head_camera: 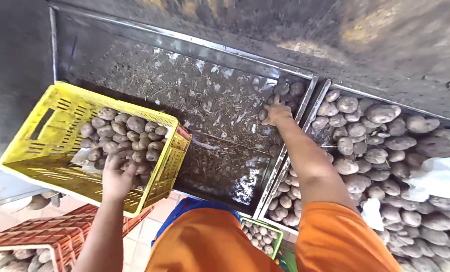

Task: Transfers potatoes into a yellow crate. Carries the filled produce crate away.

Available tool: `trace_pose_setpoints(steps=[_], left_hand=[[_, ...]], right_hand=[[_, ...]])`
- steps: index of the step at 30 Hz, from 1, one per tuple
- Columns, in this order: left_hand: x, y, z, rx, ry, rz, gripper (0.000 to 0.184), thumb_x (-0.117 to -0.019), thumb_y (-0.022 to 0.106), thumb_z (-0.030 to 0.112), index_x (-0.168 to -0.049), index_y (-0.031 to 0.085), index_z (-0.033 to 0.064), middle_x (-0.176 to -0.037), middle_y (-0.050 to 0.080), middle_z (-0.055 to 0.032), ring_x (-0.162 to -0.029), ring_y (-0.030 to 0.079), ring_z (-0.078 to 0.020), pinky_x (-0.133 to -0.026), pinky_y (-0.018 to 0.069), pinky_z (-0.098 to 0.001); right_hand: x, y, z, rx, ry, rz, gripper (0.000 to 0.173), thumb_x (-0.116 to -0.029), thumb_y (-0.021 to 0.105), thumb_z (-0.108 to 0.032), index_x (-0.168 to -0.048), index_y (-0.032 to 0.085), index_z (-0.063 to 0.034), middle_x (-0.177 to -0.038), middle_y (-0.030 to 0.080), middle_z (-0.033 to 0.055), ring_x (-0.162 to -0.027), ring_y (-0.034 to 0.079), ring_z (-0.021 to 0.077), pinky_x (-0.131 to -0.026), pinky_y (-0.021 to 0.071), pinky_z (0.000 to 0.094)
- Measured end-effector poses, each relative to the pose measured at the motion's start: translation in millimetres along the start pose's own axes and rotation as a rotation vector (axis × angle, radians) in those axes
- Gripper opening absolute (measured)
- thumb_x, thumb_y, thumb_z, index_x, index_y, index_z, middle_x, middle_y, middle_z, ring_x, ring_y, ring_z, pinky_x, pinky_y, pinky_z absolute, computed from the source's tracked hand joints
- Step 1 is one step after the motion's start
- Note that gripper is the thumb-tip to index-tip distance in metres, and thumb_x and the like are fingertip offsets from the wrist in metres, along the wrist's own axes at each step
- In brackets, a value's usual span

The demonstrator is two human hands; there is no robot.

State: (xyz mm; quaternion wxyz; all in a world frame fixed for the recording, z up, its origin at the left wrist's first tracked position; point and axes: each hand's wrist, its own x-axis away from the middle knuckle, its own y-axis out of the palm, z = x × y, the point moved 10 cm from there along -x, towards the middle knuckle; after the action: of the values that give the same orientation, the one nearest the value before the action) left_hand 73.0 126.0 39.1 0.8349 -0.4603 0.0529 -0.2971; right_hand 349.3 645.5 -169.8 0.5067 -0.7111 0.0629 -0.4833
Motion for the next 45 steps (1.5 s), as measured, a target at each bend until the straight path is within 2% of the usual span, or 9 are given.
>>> trace_pose_setpoints(steps=[9, 14, 17, 20, 26, 29, 32, 38, 45], left_hand=[[45.4, 85.6, 67.8, 0.479, 0.233, -0.329, 0.028, -0.0956, 0.067, 0.021, -0.116, 0.069, 0.0021, -0.131, 0.065, -0.0132, -0.118, 0.065, -0.0217, -0.099, 0.0577, -0.0389], [45.2, 122.3, 71.4, 0.899, -0.168, -0.377, 0.03, -0.0984, 0.054, 0.012, -0.125, 0.059, -0.0008, -0.123, 0.07, -0.015, -0.096, 0.073, -0.0281, -0.083, 0.0634, -0.0448], [40.6, 150.7, 95.6, 1.104, -0.328, -0.516, 0.05, -0.1059, 0.044, 0.023, -0.153, 0.036, 0.0094, -0.137, 0.063, -0.0151, -0.104, 0.072, -0.033, -0.077, 0.0639, -0.0485], [30.7, 165.8, 116.0, 1.272, -0.329, -0.626, 0.064, -0.1073, 0.045, 0.039, -0.163, 0.017, 0.0253, -0.149, 0.052, -0.0153, -0.121, 0.063, -0.0374, -0.088, 0.0605, -0.0558], [36.3, 142.2, 76.8, 1.217, -0.442, -0.55, 0.039, -0.1033, 0.056, 0.018, -0.141, 0.048, 0.0104, -0.104, 0.067, -0.0121, -0.087, 0.069, -0.0243, -0.077, 0.0609, -0.0428], [53.4, 119.8, 33.1, 0.676, -0.329, -0.605, 0.047, -0.098, 0.068, 0.034, -0.135, 0.057, 0.0071, -0.102, 0.068, -0.0116, -0.077, 0.067, -0.0193, -0.067, 0.0593, -0.0383], [82.9, 120.4, 8.7, 0.294, -0.192, -0.764, 0.056, -0.0889, 0.076, 0.044, -0.134, 0.063, 0.0137, -0.116, 0.07, -0.0156, -0.106, 0.068, -0.0296, -0.096, 0.0532, -0.0595], [111.0, 75.5, -35.7, 0.951, -0.415, -0.66, 0.045, -0.0974, 0.064, 0.031, -0.132, 0.052, 0.0053, -0.083, 0.063, -0.0075, -0.063, 0.063, -0.0175, -0.058, 0.0584, -0.036], [35.9, -31.2, -141.7, 0.391, -0.399, -0.252, 0.053, -0.0926, 0.075, 0.037, -0.134, 0.057, 0.0101, -0.109, 0.071, -0.0133, -0.095, 0.071, -0.0248, -0.087, 0.0595, -0.0489]], right_hand=[[-10.0, -8.9, 30.0, -0.402, 0.149, 0.029, 0.097, -0.0637, 0.085, -0.068, -0.146, 0.056, -0.0262, -0.153, 0.041, 0.0307, -0.125, 0.056, 0.0523, -0.091, 0.0476, 0.0756], [76.0, -6.8, -16.5, -1.664, -0.117, 0.146, 0.069, -0.0812, 0.078, -0.047, -0.137, 0.054, -0.0161, -0.11, 0.069, 0.0057, -0.093, 0.068, 0.0178, -0.077, 0.0598, 0.0402], [144.8, 3.3, -115.0, -2.204, -0.475, -0.215, 0.09, -0.0524, 0.088, -0.073, -0.117, 0.064, -0.0157, -0.096, 0.073, 0.0091, -0.079, 0.072, 0.0235, -0.064, 0.0623, 0.0422], [194.3, 11.9, -198.9, -2.195, -0.745, -0.517, 0.085, -0.0602, 0.084, -0.074, -0.12, 0.067, -0.0156, -0.102, 0.075, 0.0096, -0.085, 0.073, 0.0241, -0.066, 0.0629, 0.0414], [222.9, 31.8, -237.1, -2.172, -0.568, -0.498, 0.08, -0.0751, 0.077, -0.069, -0.127, 0.062, -0.0103, -0.12, 0.072, 0.0174, -0.086, 0.074, 0.029, -0.064, 0.0632, 0.0425], [214.9, 62.0, -210.6, -1.059, -0.315, -0.269, 0.074, -0.0774, 0.083, -0.037, -0.137, 0.056, -0.0042, -0.115, 0.068, 0.0125, -0.103, 0.067, 0.0224, -0.089, 0.059, 0.0435], [214.4, 141.6, -180.2, -0.391, -0.154, -0.412, 0.081, -0.0667, 0.093, -0.045, -0.134, 0.064, -0.0115, -0.118, 0.069, 0.0267, -0.11, 0.065, 0.0463, -0.093, 0.0484, 0.0747], [287.4, 132.1, -253.2, -1.581, -0.189, -0.632, 0.074, -0.073, 0.08, -0.038, -0.135, 0.05, -0.0114, -0.102, 0.073, 0.006, -0.081, 0.073, 0.0187, -0.066, 0.0641, 0.0384], [260.1, 42.0, -422.1, -1.763, -0.309, -0.581, 0.055, -0.1018, 0.057, -0.018, -0.152, 0.036, -0.0126, -0.125, 0.065, 0.0187, -0.101, 0.07, 0.0336, -0.078, 0.063, 0.051]])
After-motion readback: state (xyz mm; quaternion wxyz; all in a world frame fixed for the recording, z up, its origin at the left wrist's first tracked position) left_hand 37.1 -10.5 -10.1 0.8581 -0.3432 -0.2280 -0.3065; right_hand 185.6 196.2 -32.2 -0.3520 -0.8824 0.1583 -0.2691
